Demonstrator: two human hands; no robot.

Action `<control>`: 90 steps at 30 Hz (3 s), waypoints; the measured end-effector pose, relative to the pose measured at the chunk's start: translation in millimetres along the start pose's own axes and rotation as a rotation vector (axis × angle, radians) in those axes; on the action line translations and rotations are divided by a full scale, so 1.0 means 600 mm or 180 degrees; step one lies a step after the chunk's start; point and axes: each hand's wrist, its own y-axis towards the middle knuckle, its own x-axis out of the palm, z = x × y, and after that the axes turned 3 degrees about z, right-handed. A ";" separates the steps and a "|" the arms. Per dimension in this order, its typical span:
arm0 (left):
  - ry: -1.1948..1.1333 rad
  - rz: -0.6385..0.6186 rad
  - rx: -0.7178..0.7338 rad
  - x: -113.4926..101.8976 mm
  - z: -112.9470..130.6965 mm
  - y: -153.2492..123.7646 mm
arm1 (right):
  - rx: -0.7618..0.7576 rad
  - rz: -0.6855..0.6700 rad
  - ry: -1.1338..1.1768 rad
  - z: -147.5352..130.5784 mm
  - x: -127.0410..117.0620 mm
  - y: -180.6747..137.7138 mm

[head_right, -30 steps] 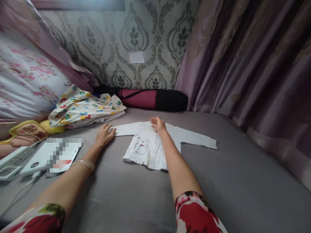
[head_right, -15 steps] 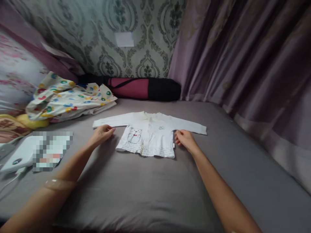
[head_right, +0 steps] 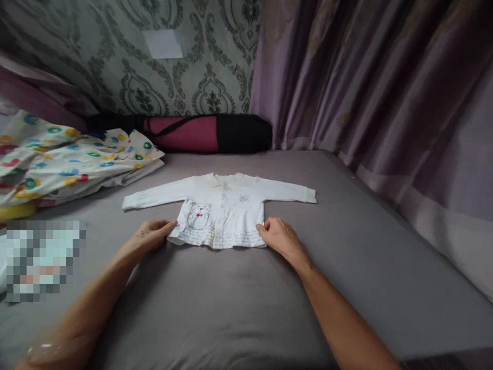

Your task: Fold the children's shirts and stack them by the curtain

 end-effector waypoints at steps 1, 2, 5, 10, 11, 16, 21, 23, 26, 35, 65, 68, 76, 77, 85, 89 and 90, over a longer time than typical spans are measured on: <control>-0.0048 -0.0078 -0.0021 0.001 -0.001 0.000 | 0.0000 0.0011 -0.0004 -0.002 0.000 -0.003; -0.0081 -0.0150 -0.0021 0.002 -0.003 0.000 | -0.0013 0.0028 -0.0009 -0.003 0.001 -0.005; -0.0110 -0.0227 0.0028 0.005 -0.002 -0.003 | -0.0106 0.0086 -0.0093 -0.008 0.004 -0.009; -0.0162 0.0062 0.0135 0.007 0.010 -0.015 | -0.0064 0.0267 -0.0141 -0.011 0.008 -0.008; -0.0157 0.0124 0.0158 0.007 0.012 -0.016 | -0.0026 0.0285 -0.0115 -0.010 0.008 -0.007; -0.0202 0.0232 0.0036 0.005 0.014 -0.015 | 0.0076 0.0305 -0.0074 -0.004 0.012 -0.006; -0.0026 0.0234 0.0238 0.003 0.008 -0.016 | 0.0014 0.0127 0.0144 -0.007 0.018 -0.010; 0.0086 0.0227 0.0425 0.001 0.001 -0.014 | -0.0094 0.0075 0.0180 -0.009 0.017 -0.012; 0.0288 0.0211 0.0826 -0.006 -0.010 -0.007 | -0.0315 -0.0010 0.0146 -0.009 0.011 -0.014; 0.1032 -0.0127 0.1131 -0.030 -0.023 0.003 | -0.0343 -0.0319 -0.0099 -0.012 -0.018 -0.021; 0.1278 -0.0361 0.1249 -0.037 -0.037 0.000 | -0.1809 -0.0498 -0.0725 -0.093 0.072 0.083; 0.1253 -0.0370 0.1215 -0.037 -0.034 -0.001 | -0.1600 -0.0363 -0.0734 -0.103 0.073 0.133; 0.1261 -0.0402 0.1185 -0.037 -0.030 -0.001 | -0.1104 0.0073 -0.0940 -0.110 0.076 0.244; 0.1261 -0.0424 0.1201 -0.037 -0.030 0.000 | -0.1119 0.0130 -0.0954 -0.108 0.076 0.248; 0.1223 -0.0446 0.1263 -0.042 -0.030 0.005 | -0.1738 -0.0266 -0.0809 -0.082 0.070 0.187; 0.1205 -0.0402 0.1270 -0.046 -0.024 0.002 | -0.1966 -0.0310 -0.0806 -0.074 0.071 0.114; 0.1194 -0.0394 0.1256 -0.047 -0.023 0.001 | -0.2018 -0.0315 -0.0816 -0.074 0.071 0.096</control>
